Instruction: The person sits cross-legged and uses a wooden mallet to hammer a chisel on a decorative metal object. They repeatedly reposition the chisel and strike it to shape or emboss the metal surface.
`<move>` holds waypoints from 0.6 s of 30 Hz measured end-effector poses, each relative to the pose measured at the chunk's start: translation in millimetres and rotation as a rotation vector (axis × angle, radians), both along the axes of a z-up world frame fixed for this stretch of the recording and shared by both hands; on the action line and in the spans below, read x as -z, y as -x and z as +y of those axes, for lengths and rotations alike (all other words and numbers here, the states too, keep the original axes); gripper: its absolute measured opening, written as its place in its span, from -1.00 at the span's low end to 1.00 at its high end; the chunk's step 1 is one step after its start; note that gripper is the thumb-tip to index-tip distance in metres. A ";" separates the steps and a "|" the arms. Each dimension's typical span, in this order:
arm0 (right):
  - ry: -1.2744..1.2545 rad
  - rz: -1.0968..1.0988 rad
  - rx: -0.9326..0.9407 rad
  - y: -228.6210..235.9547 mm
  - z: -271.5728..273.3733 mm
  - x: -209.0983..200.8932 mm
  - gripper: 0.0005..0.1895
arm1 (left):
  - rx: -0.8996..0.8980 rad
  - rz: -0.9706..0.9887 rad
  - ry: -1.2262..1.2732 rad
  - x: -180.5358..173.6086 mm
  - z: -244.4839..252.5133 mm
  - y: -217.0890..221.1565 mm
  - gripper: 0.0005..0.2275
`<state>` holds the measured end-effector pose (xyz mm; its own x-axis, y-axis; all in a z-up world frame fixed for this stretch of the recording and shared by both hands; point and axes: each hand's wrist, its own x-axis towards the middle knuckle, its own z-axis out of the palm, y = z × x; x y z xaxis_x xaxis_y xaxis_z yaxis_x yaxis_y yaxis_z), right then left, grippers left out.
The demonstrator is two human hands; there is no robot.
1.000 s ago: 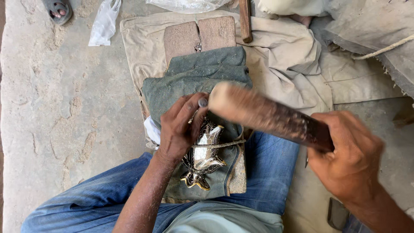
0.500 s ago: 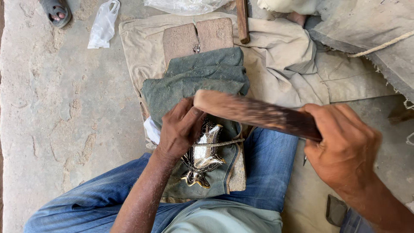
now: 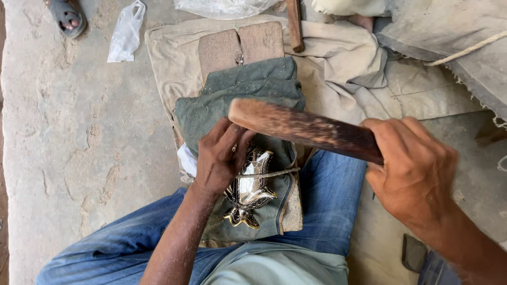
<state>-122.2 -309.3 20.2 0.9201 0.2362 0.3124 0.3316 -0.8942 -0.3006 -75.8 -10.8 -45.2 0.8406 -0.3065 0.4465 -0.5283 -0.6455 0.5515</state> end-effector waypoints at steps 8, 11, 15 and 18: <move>-0.094 -0.078 -0.038 -11.1 8.4 -9.7 -0.56 | -0.028 -0.007 0.120 -4.7 -4.6 1.6 -0.77; 0.052 -0.047 -0.039 -11.7 16.8 -18.5 -0.54 | -0.026 -0.002 0.131 -4.7 -0.9 10.4 -0.75; -0.223 -0.082 -0.076 -18.2 18.3 -24.5 -0.55 | -0.069 0.043 0.153 -5.9 -7.7 3.4 -0.72; 0.203 -0.047 0.005 -19.1 19.1 -22.7 -0.62 | -0.015 0.026 0.191 -4.1 -5.8 7.0 -0.74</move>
<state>-103.1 -290.2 42.9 0.9071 0.2939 0.3013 0.3363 -0.9366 -0.0986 -82.8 -16.6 -41.1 0.8564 -0.2051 0.4739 -0.5035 -0.5354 0.6781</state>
